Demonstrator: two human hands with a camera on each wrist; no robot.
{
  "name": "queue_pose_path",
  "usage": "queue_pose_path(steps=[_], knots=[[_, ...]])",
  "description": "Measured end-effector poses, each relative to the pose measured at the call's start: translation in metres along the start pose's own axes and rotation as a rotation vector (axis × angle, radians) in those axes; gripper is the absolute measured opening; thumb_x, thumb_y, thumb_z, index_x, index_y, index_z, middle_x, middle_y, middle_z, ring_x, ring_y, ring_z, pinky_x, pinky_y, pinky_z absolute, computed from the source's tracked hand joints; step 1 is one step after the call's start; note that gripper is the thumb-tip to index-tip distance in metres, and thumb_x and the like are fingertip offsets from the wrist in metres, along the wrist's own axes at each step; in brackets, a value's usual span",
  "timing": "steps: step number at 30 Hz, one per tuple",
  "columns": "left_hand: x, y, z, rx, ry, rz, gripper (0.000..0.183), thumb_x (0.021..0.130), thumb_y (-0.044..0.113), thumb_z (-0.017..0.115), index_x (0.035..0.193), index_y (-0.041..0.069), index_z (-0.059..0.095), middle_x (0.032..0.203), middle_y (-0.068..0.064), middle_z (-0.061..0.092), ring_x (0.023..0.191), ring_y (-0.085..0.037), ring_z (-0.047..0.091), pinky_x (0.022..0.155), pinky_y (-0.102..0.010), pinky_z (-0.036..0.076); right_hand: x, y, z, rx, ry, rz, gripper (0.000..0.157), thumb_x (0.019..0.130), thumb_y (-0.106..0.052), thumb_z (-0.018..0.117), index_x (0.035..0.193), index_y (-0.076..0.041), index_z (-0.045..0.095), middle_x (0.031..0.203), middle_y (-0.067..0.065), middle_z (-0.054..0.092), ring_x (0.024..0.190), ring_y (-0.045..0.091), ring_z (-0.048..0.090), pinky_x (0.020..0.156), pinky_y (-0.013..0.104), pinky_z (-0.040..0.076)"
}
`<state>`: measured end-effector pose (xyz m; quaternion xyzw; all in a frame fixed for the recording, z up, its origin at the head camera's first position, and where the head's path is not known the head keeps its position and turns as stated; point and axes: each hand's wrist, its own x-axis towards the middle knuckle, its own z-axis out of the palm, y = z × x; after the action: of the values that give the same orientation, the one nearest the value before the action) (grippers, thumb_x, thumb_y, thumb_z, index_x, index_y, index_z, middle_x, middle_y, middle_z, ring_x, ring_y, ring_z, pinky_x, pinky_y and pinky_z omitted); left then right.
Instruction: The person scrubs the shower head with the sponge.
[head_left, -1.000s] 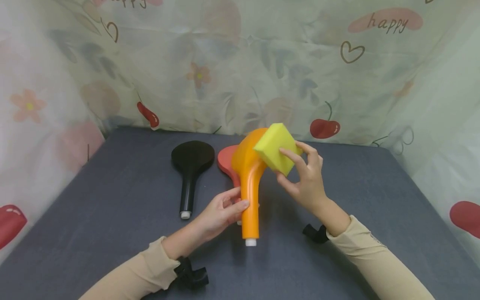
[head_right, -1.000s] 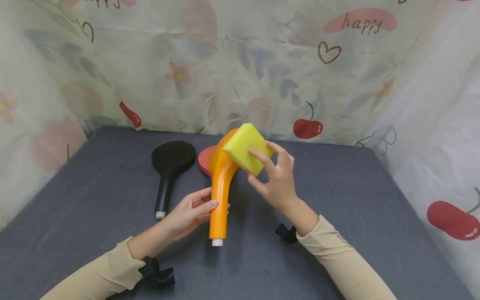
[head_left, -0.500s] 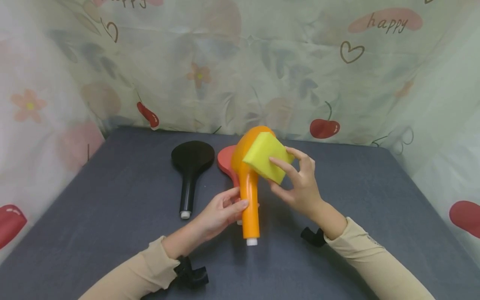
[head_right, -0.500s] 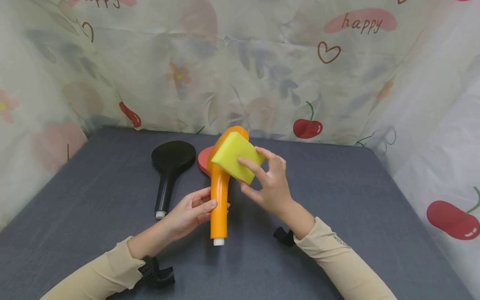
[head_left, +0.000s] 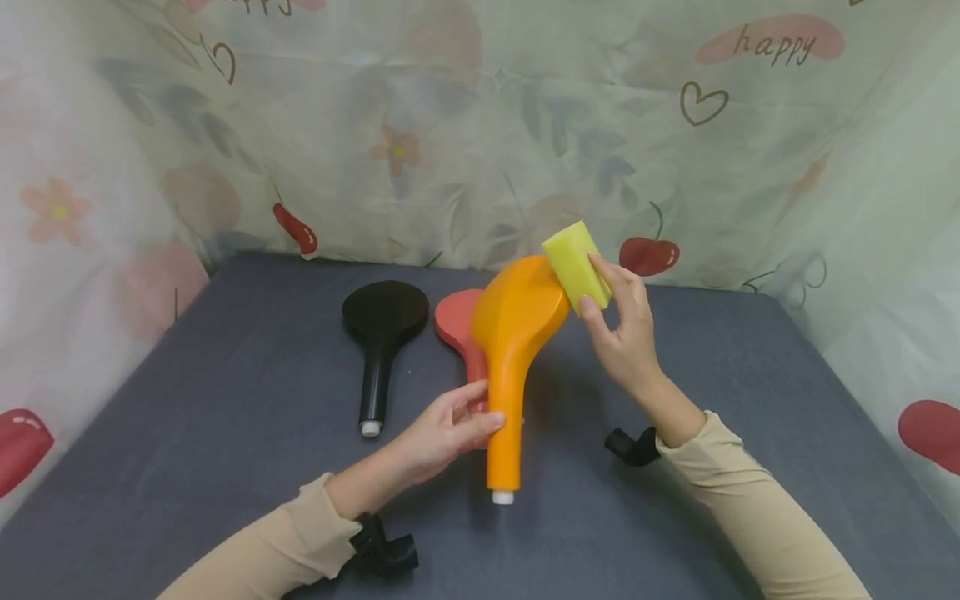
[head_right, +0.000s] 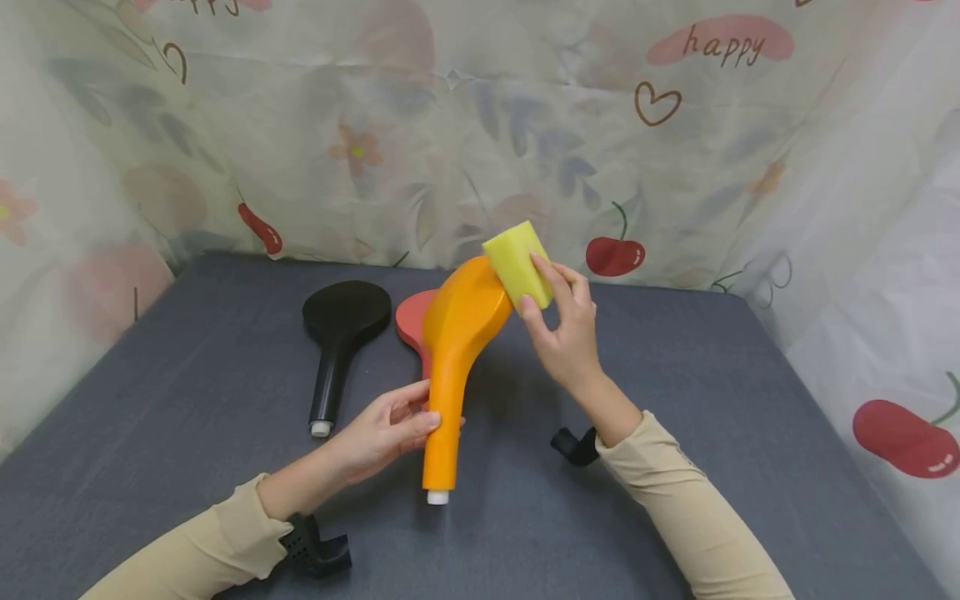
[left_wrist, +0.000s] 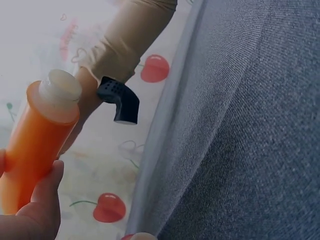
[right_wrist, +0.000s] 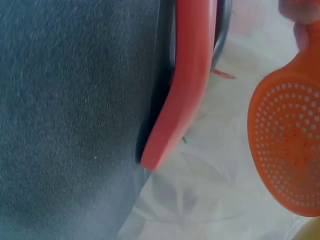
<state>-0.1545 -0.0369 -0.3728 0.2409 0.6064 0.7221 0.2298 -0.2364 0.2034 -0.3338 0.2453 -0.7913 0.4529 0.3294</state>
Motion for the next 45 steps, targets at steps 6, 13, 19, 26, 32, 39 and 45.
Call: queue_pose_path(steps=[6,13,19,26,32,39,45], knots=[[0.000,-0.002,-0.003,0.018,0.037,0.019,0.064,0.090,0.026,0.062,0.141,0.002,0.031,0.120,-0.016,0.053,0.096,-0.013,0.060,0.090,-0.025,0.052,-0.008,-0.004,0.001,0.025,-0.008,-0.010,0.047,0.086,-0.013,0.055,0.132,-0.008,0.050,0.125,0.023,0.046,0.106,0.027,0.042,0.085,0.036,0.034],[0.001,-0.001,-0.005,0.031,0.069,0.002,0.068,0.090,0.024,0.062,0.145,0.005,0.027,0.121,-0.016,0.052,0.095,-0.013,0.058,0.084,-0.019,0.052,-0.011,-0.009,0.002,0.068,-0.008,-0.008,0.044,0.087,-0.005,0.054,0.131,-0.002,0.049,0.124,0.025,0.046,0.106,0.007,0.039,0.086,0.021,0.033],[0.002,0.000,-0.003,0.147,0.082,-0.026,0.069,0.091,0.020,0.061,0.148,0.010,0.023,0.133,-0.021,0.047,0.106,-0.021,0.055,0.091,-0.025,0.051,0.003,-0.024,-0.008,0.107,-0.040,0.121,0.043,0.090,0.000,0.046,0.133,0.002,0.047,0.122,0.029,0.046,0.100,-0.003,0.037,0.082,0.020,0.033],[0.002,-0.002,-0.002,0.273,0.119,-0.014,0.069,0.090,0.015,0.061,0.148,0.008,0.023,0.140,-0.018,0.042,0.122,-0.033,0.047,0.100,-0.040,0.045,0.015,-0.007,-0.017,0.073,-0.083,0.231,0.038,0.098,-0.019,0.041,0.134,-0.013,0.051,0.115,0.004,0.049,0.093,0.003,0.038,0.073,0.024,0.033],[0.003,-0.003,-0.001,0.322,0.206,0.021,0.068,0.089,0.010,0.061,0.147,0.006,0.025,0.135,-0.019,0.042,0.118,-0.034,0.049,0.098,-0.042,0.047,0.013,-0.002,-0.025,0.062,-0.091,0.307,0.038,0.099,-0.021,0.040,0.134,-0.009,0.049,0.104,-0.005,0.045,0.083,0.008,0.038,0.069,0.024,0.032],[0.002,-0.002,0.001,0.390,0.262,0.048,0.069,0.087,0.004,0.062,0.146,0.002,0.026,0.121,-0.020,0.045,0.115,-0.035,0.054,0.094,-0.040,0.050,0.014,-0.004,-0.028,0.047,-0.103,0.349,0.039,0.100,-0.024,0.038,0.135,-0.009,0.048,0.101,-0.005,0.046,0.078,0.011,0.039,0.068,0.024,0.032],[0.001,-0.003,0.003,0.508,0.294,0.069,0.066,0.086,0.005,0.065,0.143,0.001,0.032,0.119,-0.017,0.049,0.108,-0.031,0.055,0.088,-0.035,0.053,0.024,-0.006,-0.027,0.088,-0.067,0.293,0.036,0.098,-0.021,0.044,0.129,-0.008,0.054,0.099,-0.016,0.048,0.078,0.009,0.041,0.068,0.022,0.033]])
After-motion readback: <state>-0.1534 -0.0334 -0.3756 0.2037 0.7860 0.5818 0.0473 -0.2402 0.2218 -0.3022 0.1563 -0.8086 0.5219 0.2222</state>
